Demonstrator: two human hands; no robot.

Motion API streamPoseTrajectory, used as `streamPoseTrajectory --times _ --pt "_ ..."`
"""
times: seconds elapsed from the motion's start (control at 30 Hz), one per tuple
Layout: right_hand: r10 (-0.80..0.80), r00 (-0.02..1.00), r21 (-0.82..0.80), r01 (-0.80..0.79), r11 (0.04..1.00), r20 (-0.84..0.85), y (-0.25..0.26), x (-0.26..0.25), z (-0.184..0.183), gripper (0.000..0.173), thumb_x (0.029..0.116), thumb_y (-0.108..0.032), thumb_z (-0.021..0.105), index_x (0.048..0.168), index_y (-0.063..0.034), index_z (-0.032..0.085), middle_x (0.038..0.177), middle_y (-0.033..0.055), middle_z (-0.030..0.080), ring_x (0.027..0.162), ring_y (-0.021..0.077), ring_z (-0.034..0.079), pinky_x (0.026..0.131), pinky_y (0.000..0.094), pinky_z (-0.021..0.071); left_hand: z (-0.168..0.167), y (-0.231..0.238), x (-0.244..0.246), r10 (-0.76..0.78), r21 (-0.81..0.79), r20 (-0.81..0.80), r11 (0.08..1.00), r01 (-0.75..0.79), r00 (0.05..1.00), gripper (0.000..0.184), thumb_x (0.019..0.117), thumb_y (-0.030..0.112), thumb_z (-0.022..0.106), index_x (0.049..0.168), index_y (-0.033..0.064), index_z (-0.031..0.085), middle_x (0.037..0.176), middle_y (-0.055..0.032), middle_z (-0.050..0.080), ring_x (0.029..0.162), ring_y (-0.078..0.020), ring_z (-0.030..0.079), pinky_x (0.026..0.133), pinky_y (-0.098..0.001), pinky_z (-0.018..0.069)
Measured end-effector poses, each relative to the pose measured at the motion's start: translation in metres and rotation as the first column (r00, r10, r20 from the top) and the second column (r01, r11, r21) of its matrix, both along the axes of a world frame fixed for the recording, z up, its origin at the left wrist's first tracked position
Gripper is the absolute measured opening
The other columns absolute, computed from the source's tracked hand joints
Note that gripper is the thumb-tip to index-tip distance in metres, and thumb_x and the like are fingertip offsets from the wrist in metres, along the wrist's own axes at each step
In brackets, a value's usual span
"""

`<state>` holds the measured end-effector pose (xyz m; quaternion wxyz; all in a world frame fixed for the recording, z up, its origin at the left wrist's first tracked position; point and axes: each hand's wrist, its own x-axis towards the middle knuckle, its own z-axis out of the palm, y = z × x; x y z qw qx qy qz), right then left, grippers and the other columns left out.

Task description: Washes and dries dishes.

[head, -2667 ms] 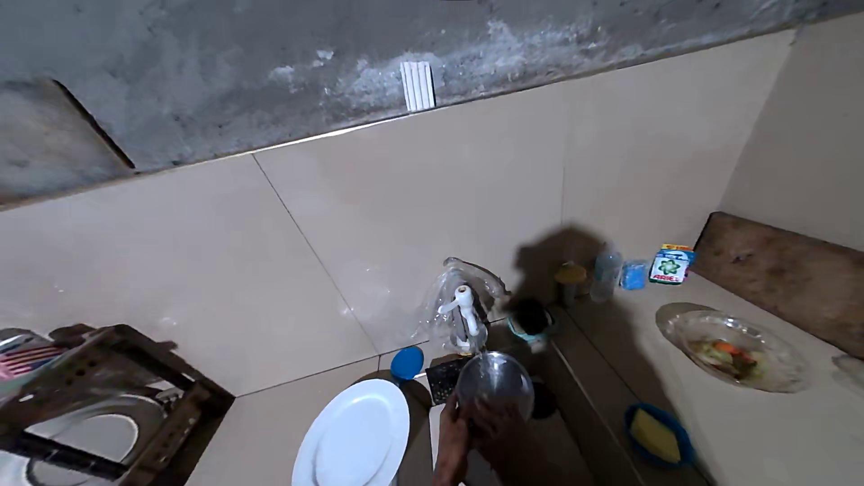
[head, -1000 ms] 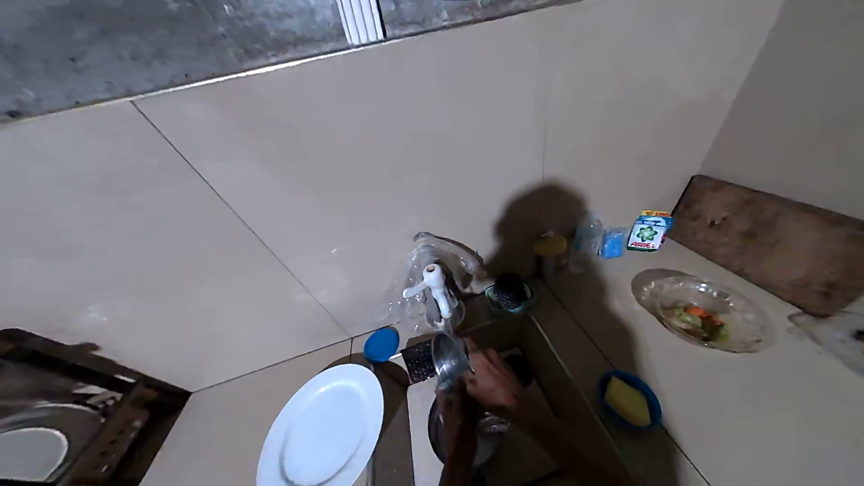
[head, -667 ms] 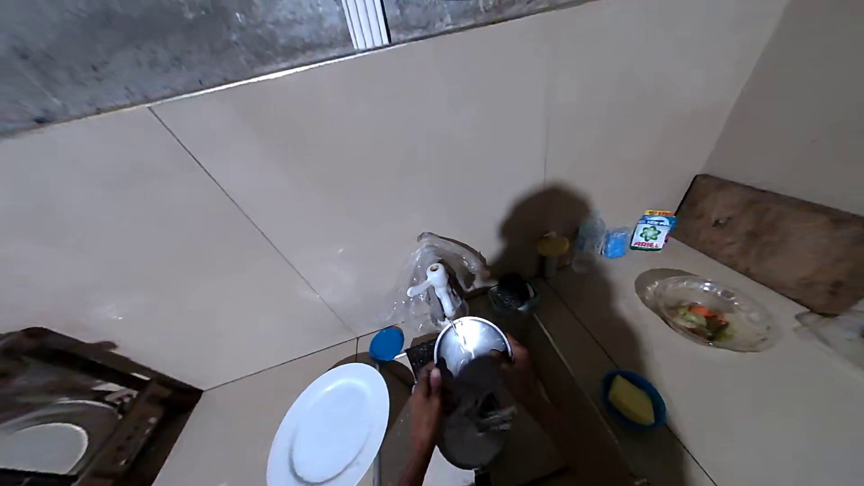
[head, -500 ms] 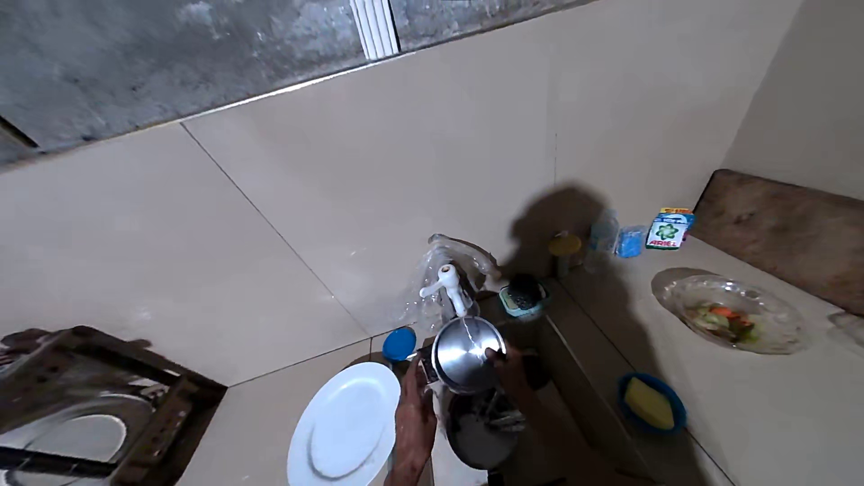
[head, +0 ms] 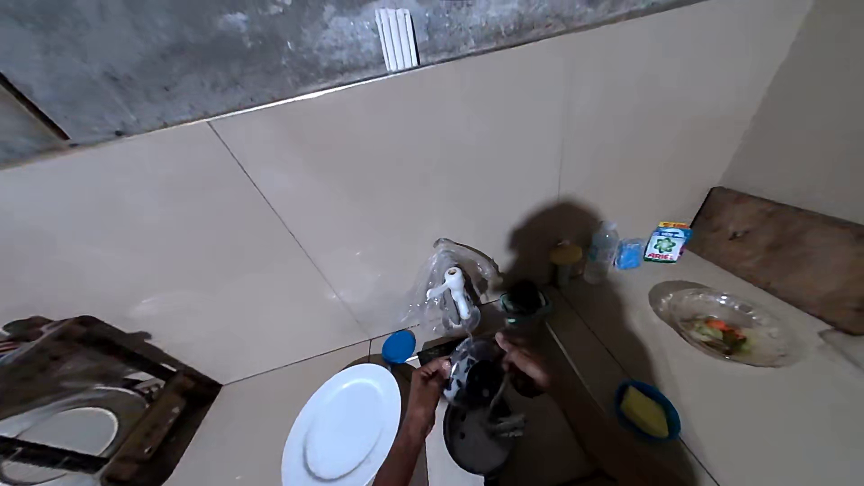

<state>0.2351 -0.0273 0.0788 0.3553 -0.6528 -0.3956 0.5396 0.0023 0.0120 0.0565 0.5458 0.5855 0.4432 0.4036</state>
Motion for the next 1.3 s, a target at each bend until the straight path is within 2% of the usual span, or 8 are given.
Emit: streamPoseTrajectory --times 0.07,0.13,0.37,0.6,0.8,1.03,1.17,1.3 --pt "0.006 0.982 0.115 -0.028 0.993 0.187 0.002 0.015 0.004 0.045 0.1086 -0.031 0.050 0.142 -0.0027 0.056 0.127 0.0200 0.065 0.109 0.0264 0.065 0.098 0.0417 0.0512 0.000 0.004 0.022 0.048 -0.131 0.058 0.991 -0.040 0.997 0.019 0.1027 0.002 0.051 0.107 -0.0076 0.067 0.092 -0.0109 0.068 0.080 -0.0148 0.064 0.074 -0.0347 0.0568" --pt "-0.046 0.967 0.240 -0.016 0.971 0.249 0.009 0.033 -0.019 0.043 0.1048 -0.029 0.057 0.139 -0.0028 0.061 0.132 0.0221 0.064 0.122 0.0320 0.063 0.107 0.0481 0.0479 -0.002 0.008 0.041 0.055 -0.158 0.070 0.986 -0.044 0.996 0.020 0.1039 0.003 0.050 0.108 -0.0081 0.067 0.092 -0.0123 0.067 0.081 -0.0165 0.064 0.076 -0.0366 0.0567" --pt "-0.130 0.991 0.283 0.115 0.952 0.035 0.007 0.053 -0.048 0.035 0.1015 -0.027 0.064 0.124 0.0000 0.062 0.109 0.0158 0.068 0.097 0.0207 0.065 0.087 0.0394 0.0547 0.005 0.012 0.059 0.033 -0.162 0.103 0.987 -0.016 0.994 0.021 0.1051 0.004 0.047 0.106 -0.0072 0.065 0.083 -0.0082 0.063 0.070 -0.0131 0.060 0.066 -0.0318 0.0546" --pt "-0.015 0.999 0.251 0.003 0.968 0.045 -0.004 0.021 -0.043 0.053 0.0998 -0.037 0.066 0.139 -0.0020 0.058 0.136 0.0189 0.062 0.124 0.0251 0.061 0.106 0.0418 0.0497 0.004 -0.005 0.012 0.050 -0.220 0.101 0.975 -0.027 0.994 0.024 0.1057 0.006 0.048 0.120 -0.0054 0.063 0.092 -0.0095 0.066 0.073 -0.0133 0.062 0.066 -0.0308 0.0554" --pt "-0.022 0.999 0.250 0.032 0.968 -0.044 -0.001 -0.003 -0.036 0.049 0.1004 -0.032 0.066 0.139 -0.0033 0.057 0.130 0.0183 0.063 0.112 0.0242 0.065 0.094 0.0403 0.0556 0.005 -0.007 -0.013 0.041 -0.217 0.079 0.976 -0.023 0.996 0.023 0.1056 0.006 0.049 0.120 -0.0043 0.064 0.089 -0.0083 0.067 0.068 -0.0117 0.061 0.060 -0.0279 0.0540" --pt "0.097 0.989 0.346 -0.130 0.929 0.110 0.031 -0.019 -0.014 0.050 0.0990 -0.029 0.068 0.142 -0.0060 0.058 0.134 0.0190 0.063 0.122 0.0272 0.062 0.107 0.0447 0.0484 0.043 0.005 -0.024 -0.209 -0.399 -0.075 0.902 0.162 0.975 0.044 0.1085 0.026 0.050 0.148 0.0089 0.044 0.124 -0.0196 0.062 0.101 -0.0323 0.068 0.078 -0.0513 0.0601" --pt "0.160 0.953 0.339 -0.244 0.909 0.259 0.044 -0.029 0.004 0.046 0.0985 -0.029 0.069 0.138 -0.0057 0.061 0.130 0.0184 0.065 0.119 0.0277 0.063 0.106 0.0446 0.0489 0.033 0.015 -0.034 -0.166 -0.096 -0.136 0.983 0.154 0.977 0.024 0.1032 0.014 0.056 0.121 -0.0017 0.062 0.096 -0.0081 0.070 0.080 -0.0131 0.068 0.070 -0.0308 0.0581" --pt "-0.025 0.954 0.339 -0.082 0.937 0.299 0.042 -0.051 0.040 0.026 0.1023 -0.016 0.060 0.119 0.0024 0.069 0.116 0.0221 0.068 0.108 0.0326 0.065 0.099 0.0484 0.0505 0.011 0.010 -0.040 -0.074 -0.074 -0.113 0.995 0.066 0.991 0.024 0.1019 0.010 0.056 0.119 -0.0060 0.061 0.099 -0.0102 0.068 0.086 -0.0127 0.066 0.080 -0.0319 0.0570"
